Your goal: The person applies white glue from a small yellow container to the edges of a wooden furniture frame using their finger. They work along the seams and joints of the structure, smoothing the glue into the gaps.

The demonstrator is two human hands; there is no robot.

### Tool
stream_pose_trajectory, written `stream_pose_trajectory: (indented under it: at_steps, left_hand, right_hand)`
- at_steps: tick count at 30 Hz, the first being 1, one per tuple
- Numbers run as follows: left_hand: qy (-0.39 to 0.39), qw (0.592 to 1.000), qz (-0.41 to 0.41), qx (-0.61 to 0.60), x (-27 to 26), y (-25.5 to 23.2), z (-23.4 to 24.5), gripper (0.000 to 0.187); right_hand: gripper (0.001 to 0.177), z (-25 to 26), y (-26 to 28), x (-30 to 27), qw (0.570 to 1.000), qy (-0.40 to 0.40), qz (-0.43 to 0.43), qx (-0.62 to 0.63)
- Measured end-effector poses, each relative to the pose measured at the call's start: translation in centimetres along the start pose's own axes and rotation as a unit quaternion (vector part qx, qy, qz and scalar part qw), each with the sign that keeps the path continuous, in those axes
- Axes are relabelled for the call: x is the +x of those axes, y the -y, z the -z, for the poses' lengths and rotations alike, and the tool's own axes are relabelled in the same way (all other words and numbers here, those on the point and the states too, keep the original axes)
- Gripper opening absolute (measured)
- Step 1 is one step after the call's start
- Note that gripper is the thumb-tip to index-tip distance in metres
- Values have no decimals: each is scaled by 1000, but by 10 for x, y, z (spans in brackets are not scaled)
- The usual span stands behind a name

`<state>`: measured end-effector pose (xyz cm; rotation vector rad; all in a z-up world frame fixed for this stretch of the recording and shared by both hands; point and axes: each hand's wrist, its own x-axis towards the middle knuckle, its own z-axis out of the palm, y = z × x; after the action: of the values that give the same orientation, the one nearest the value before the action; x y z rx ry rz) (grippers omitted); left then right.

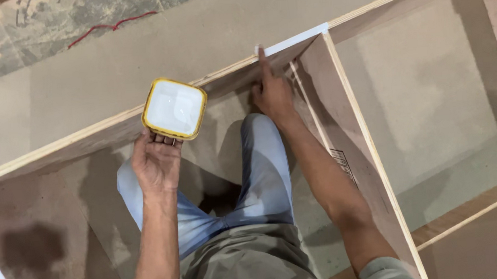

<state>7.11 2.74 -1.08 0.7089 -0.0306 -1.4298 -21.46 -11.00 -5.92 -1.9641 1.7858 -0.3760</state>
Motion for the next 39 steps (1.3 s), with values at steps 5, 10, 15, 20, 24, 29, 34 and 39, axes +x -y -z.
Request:
stream_pose_trajectory:
  at_steps: [5, 10, 15, 20, 24, 29, 34, 39]
  left_hand:
    - [-8, 1000, -8, -6, -2, -3, 4, 41]
    - [-1, 1000, -12, -15, -3, -5, 5, 43]
    - [-3, 1000, -12, -16, -9, -6, 12, 44]
    - [2, 999, -25, -22, -10, -6, 15, 36]
    - [-2, 1000, -19, -12, -13, -8, 14, 34]
    - [-11, 999, -26, -20, -16, -15, 16, 35]
    - [-18, 999, -22, -25, -14, -15, 19, 37]
    - [3, 999, -28, -21, -15, -15, 24, 33]
  right_hand:
    - [103, -18, 1, -2, 988, -93, 119, -14]
    - [87, -36, 11, -19, 999, -28, 39, 9]
    - [96, -23, 10, -24, 987, -97, 126, 31]
    - [97, -32, 22, -8, 999, -12, 25, 17]
    - [97, -51, 30, -6, 990, -44, 109, 77]
    - [105, -51, 31, -23, 996, -56, 68, -17]
    - [104, -36, 36, -29, 976, -67, 207, 30]
    - [95, -34, 42, -13, 997, -17, 68, -35]
